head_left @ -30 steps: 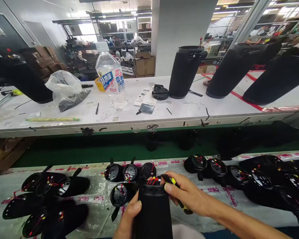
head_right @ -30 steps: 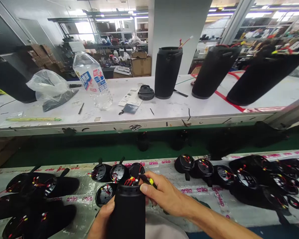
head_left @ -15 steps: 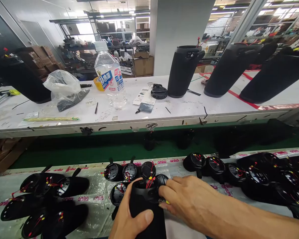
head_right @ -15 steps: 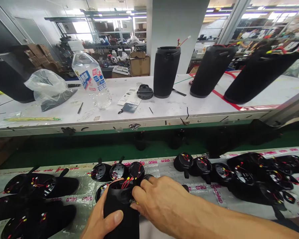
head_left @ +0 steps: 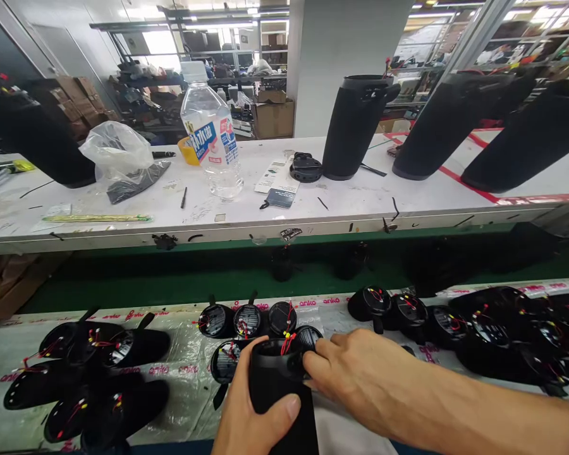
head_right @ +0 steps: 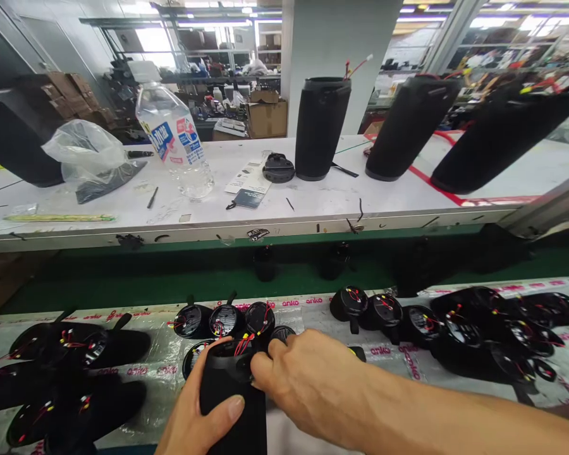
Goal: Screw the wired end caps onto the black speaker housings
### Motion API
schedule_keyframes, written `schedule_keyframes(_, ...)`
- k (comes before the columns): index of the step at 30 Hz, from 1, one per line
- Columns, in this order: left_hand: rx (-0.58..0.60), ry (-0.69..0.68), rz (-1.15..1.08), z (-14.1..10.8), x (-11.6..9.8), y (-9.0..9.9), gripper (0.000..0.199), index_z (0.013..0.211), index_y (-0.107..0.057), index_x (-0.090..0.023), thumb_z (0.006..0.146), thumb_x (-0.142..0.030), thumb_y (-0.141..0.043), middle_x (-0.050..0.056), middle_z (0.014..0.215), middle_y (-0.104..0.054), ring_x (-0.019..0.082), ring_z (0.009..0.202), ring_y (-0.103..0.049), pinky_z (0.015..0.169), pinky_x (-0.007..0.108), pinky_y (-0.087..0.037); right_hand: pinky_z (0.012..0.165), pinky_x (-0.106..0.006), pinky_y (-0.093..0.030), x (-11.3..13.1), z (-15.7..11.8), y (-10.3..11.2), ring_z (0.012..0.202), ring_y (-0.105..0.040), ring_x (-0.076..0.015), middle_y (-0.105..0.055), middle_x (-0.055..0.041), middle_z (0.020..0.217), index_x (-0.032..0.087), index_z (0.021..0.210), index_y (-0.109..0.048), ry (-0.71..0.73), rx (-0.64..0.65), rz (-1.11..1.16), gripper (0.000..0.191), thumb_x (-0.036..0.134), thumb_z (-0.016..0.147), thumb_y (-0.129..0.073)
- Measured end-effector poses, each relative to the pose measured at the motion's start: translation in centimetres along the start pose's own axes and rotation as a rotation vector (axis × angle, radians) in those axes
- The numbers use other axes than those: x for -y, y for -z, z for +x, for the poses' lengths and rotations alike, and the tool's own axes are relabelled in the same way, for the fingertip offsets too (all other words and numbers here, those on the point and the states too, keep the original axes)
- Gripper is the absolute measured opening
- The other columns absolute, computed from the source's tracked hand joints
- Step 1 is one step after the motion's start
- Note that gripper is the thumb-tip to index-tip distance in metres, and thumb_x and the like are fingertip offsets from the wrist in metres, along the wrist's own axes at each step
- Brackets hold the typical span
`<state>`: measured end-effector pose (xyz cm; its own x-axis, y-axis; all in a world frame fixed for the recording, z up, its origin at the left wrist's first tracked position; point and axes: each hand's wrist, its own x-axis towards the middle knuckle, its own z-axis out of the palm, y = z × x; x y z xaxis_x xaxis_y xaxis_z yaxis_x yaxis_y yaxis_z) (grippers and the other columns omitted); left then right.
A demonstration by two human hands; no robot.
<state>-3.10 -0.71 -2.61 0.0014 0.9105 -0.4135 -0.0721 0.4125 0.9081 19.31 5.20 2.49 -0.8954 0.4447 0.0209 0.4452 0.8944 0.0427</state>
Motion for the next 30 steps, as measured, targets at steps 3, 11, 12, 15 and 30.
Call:
schedule_keyframes(3,-0.025,-0.008,0.088,0.1,0.4,0.2,0.092,0.147,-0.056,-0.025,0.069,-0.061,-0.089,0.013,0.135,-0.079,0.043,0.125,-0.073,0.113,0.054,-0.049,0.048,-0.044,-0.013,0.1,-0.1,-0.4,0.062,-0.051,-0.0199,-0.059,0.0002,0.083,0.022,0.095,-0.058,0.009,0.013,0.011,0.021,0.011,0.085,-0.073)
schedule_keyframes(11,-0.023,0.069,-0.070,0.9,1.4,0.1,0.107,0.148,-0.049,-0.023,0.063,-0.071,-0.093,0.015,0.134,-0.079,0.042,0.129,-0.072,0.118,0.053,-0.047,0.051,-0.039,-0.021,-1.0,0.7,-1.7,0.069,-0.064,-0.0188,-0.070,-0.0009,0.086,0.020,0.103,-0.061,-0.095,0.085,0.271,0.015,0.031,0.113,-0.062)
schedule_keyframes(12,-0.020,0.058,-0.090,0.9,1.4,0.1,0.109,0.148,-0.050,-0.023,0.061,-0.071,-0.094,0.015,0.134,-0.080,0.042,0.128,-0.073,0.118,0.052,-0.047,0.053,-0.038,-0.024,-1.2,0.6,-1.7,0.071,-0.066,-0.0189,-0.071,-0.0012,0.086,0.020,0.103,-0.061,-0.121,0.080,0.323,0.018,0.034,0.114,-0.061)
schedule_keyframes(15,-0.004,0.040,-0.159,0.8,1.3,-0.2,0.106,0.146,-0.054,-0.023,0.059,-0.067,-0.097,0.016,0.135,-0.079,0.044,0.127,-0.073,0.114,0.053,-0.051,0.060,-0.034,-0.034,-1.6,-0.1,-1.2,0.078,-0.071,-0.0192,-0.076,-0.0014,0.091,0.019,0.108,-0.063,-0.187,0.053,0.467,0.015,0.033,0.114,-0.061)
schedule_keyframes(30,0.051,0.076,-0.299,1.0,1.9,0.1,0.097,0.148,-0.058,-0.026,0.066,-0.060,-0.096,0.015,0.136,-0.079,0.045,0.131,-0.071,0.112,0.053,-0.053,0.057,-0.037,-0.025,-1.5,0.1,-1.1,0.074,-0.069,-0.0177,-0.072,-0.0001,0.083,0.019,0.097,-0.063,-0.191,0.076,0.346,0.023,0.036,0.114,-0.063)
